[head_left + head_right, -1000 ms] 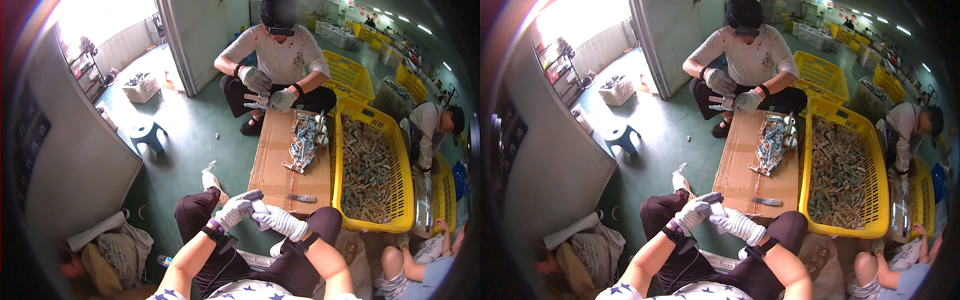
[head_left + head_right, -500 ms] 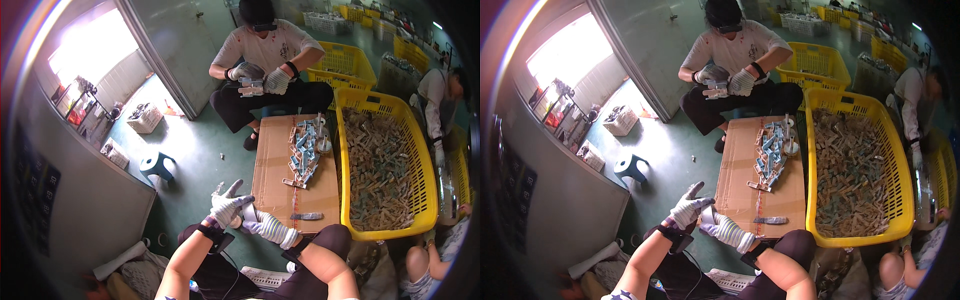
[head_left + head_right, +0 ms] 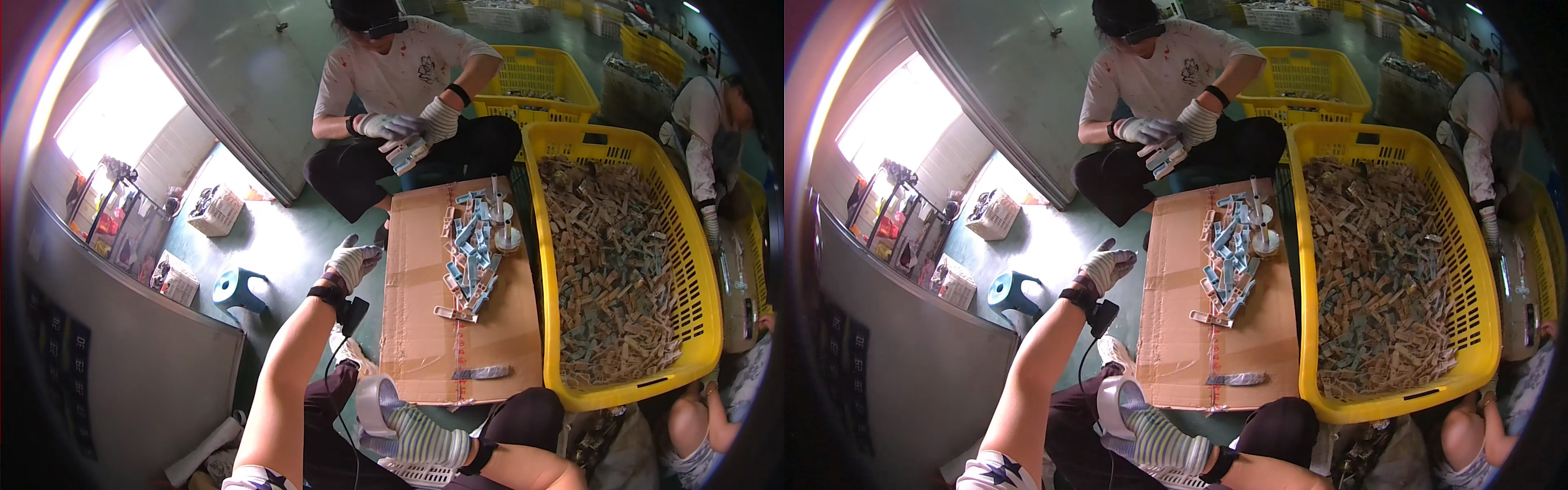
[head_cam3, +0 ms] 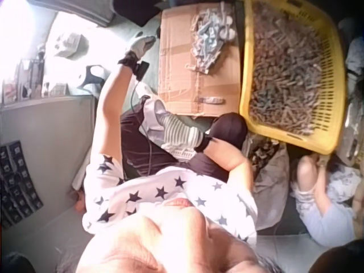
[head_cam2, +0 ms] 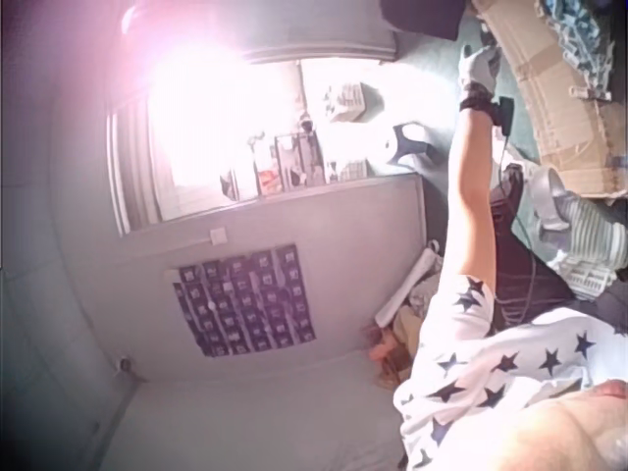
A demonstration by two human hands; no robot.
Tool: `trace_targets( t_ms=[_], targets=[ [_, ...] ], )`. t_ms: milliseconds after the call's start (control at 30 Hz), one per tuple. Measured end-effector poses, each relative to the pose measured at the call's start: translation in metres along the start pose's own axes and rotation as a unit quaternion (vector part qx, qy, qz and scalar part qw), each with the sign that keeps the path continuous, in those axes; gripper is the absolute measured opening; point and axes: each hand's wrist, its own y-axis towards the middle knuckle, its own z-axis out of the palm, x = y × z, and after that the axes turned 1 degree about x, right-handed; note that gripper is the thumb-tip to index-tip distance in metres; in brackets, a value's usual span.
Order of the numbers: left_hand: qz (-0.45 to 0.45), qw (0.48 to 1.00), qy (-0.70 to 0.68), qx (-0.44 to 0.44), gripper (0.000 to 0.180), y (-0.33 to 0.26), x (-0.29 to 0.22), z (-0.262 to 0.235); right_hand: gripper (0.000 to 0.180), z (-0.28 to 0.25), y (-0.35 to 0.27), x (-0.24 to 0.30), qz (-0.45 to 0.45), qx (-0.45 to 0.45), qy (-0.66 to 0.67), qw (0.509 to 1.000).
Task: Assembling plastic clips onto strips and securing them with tape in a factory environment.
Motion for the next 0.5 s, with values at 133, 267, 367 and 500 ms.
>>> trace_targets(
  t_ms=[133, 267, 367, 500],
  targets=[
    [-0.025, 0.999, -0.001, -0.029, 0.072, 0.017, 0.006, 0.025, 0.036, -0.020, 0.011, -0.014, 0.061, -0.060, 0.180, 0.980],
    [-0.076, 0.989, 0.125, 0.009, 0.025, 0.034, -0.004, 0.015, 0.037, -0.032, 0.015, -0.001, 0.068, -0.094, 0.160, 0.980],
    [-0.102, 0.989, 0.101, 0.026, 0.096, 0.046, -0.009, 0.004, 0.037, -0.039, 0.021, 0.006, 0.001, -0.109, 0.105, 0.988],
    [-0.085, 0.979, 0.183, -0.028, 0.053, 0.043, -0.007, 0.011, 0.038, -0.039, 0.022, 0.001, 0.017, -0.091, 0.115, 0.989]
  ],
)
